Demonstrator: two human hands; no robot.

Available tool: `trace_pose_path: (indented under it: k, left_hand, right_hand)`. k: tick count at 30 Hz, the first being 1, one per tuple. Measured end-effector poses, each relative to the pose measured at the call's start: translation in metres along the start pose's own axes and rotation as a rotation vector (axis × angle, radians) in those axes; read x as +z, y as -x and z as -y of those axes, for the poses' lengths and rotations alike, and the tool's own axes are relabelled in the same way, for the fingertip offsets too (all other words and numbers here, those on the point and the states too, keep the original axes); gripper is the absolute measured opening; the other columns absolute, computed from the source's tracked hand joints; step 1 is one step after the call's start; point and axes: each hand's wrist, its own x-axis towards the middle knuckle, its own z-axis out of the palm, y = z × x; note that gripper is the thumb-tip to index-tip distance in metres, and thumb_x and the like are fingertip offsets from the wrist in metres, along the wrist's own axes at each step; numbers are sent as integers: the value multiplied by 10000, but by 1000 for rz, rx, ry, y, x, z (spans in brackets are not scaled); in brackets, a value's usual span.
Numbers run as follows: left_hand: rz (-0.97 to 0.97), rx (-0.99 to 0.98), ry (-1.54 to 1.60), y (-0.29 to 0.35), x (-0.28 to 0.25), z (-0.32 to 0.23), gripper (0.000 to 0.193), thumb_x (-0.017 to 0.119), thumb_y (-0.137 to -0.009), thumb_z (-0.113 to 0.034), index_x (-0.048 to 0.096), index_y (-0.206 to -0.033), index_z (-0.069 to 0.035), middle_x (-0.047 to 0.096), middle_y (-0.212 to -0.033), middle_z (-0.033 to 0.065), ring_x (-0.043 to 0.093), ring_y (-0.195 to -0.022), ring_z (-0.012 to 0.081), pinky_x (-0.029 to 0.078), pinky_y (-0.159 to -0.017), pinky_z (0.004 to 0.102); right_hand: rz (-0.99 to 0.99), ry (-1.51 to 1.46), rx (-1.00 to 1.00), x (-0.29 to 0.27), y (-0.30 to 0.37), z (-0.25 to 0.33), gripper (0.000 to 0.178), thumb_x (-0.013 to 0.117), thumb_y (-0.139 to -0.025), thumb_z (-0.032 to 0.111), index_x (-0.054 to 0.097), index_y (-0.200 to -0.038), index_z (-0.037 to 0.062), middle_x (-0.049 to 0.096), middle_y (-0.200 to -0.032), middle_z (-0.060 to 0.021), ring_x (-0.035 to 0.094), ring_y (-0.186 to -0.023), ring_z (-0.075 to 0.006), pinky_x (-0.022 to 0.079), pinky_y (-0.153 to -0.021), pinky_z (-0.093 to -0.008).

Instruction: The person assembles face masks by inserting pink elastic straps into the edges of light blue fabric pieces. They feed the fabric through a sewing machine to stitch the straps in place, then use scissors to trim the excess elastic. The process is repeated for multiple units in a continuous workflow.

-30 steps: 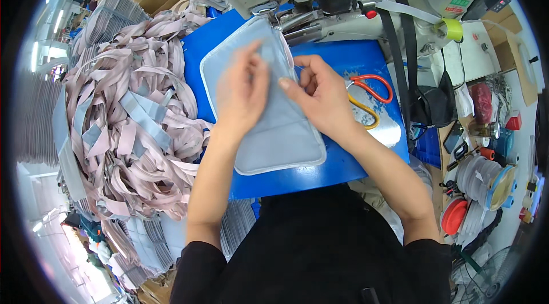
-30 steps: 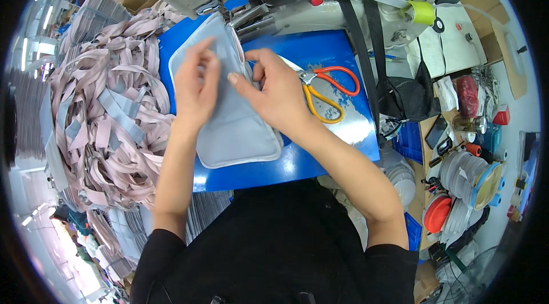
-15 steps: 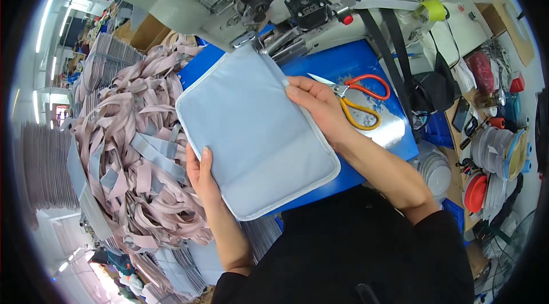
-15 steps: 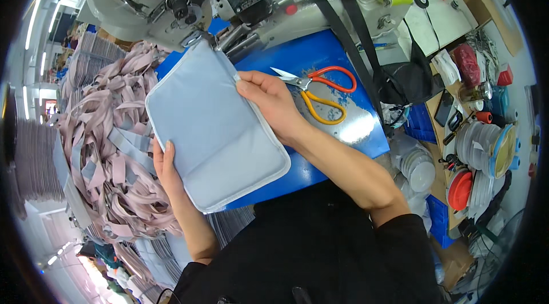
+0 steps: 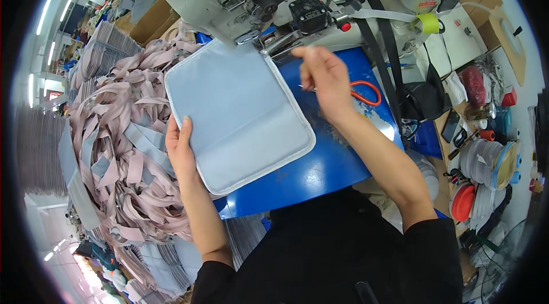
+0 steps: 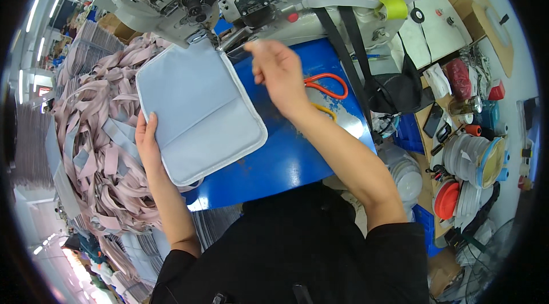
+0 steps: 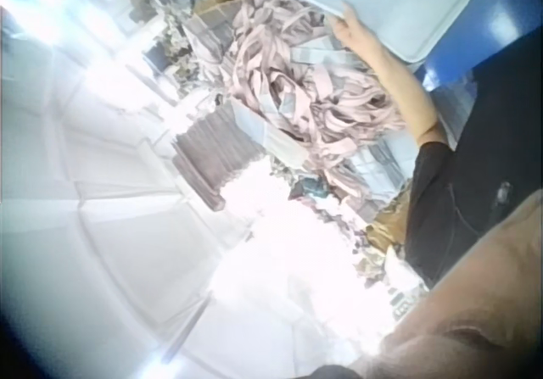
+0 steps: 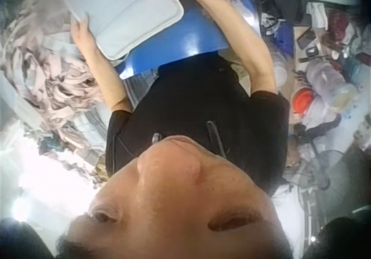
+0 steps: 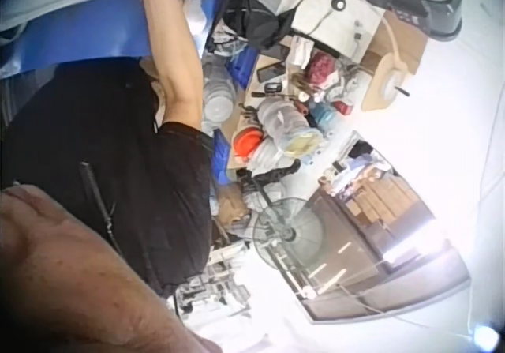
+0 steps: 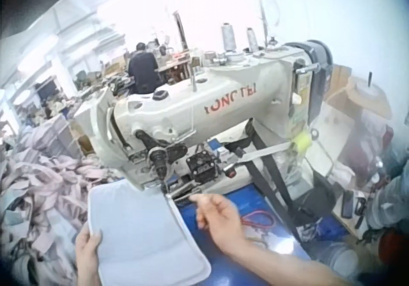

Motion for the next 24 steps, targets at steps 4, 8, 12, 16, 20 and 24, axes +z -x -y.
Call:
trace_pose_path:
  k: [4,8,12,16,20,24]
  left_hand:
    - [27,-8,16,-2,-9,2,415,655,-1052,-181,605,-1419,5,706,-1275,70,652,-1120,135,490,-1002,287]
    - [6,-44,58,-2,-10,-4,433,639,-1053,-174,578,-1437,17,689,-1306,90,655,-1131,149,500,-1004,300]
    - [24,-65,111,8,-5,-8,466,608,-1055,-152,531,-1479,28,668,-1352,118,660,-1169,173,514,-1014,312]
    - [29,-78,157,29,-1,-8,521,583,-1058,-138,461,-1529,47,642,-1398,145,659,-1208,197,530,-1025,328]
    - [18,-73,156,49,2,-6,549,581,-1054,-131,428,-1551,49,630,-1413,151,658,-1212,209,529,-1037,341]
    - [14,-43,29,62,3,-6,556,615,-1039,-113,443,-1543,46,631,-1408,148,655,-1212,210,529,-1029,339]
  right_hand:
    - [-134,15,-222,-19,-20,19,369,602,-1100,373,709,-1008,32,549,-683,42,483,-618,-46,374,-568,-228]
    - [-89,-412,-5,-5,-17,15,418,619,-1078,463,669,-920,79,532,-664,28,484,-598,-86,354,-555,-240]
    - [-112,-647,244,5,-3,12,471,603,-1061,544,660,-971,85,522,-664,25,491,-588,-91,352,-542,-246]
    - [-33,-174,149,1,15,-12,371,678,-1047,420,667,-1052,48,535,-673,34,493,-616,-57,392,-586,-240]
    - [142,217,104,6,30,-14,310,730,-1021,230,660,-1204,-11,614,-735,42,540,-680,-35,436,-648,-221]
    - [244,15,226,7,41,-10,366,677,-1048,203,630,-1326,-32,713,-921,-16,642,-810,-60,518,-742,-243]
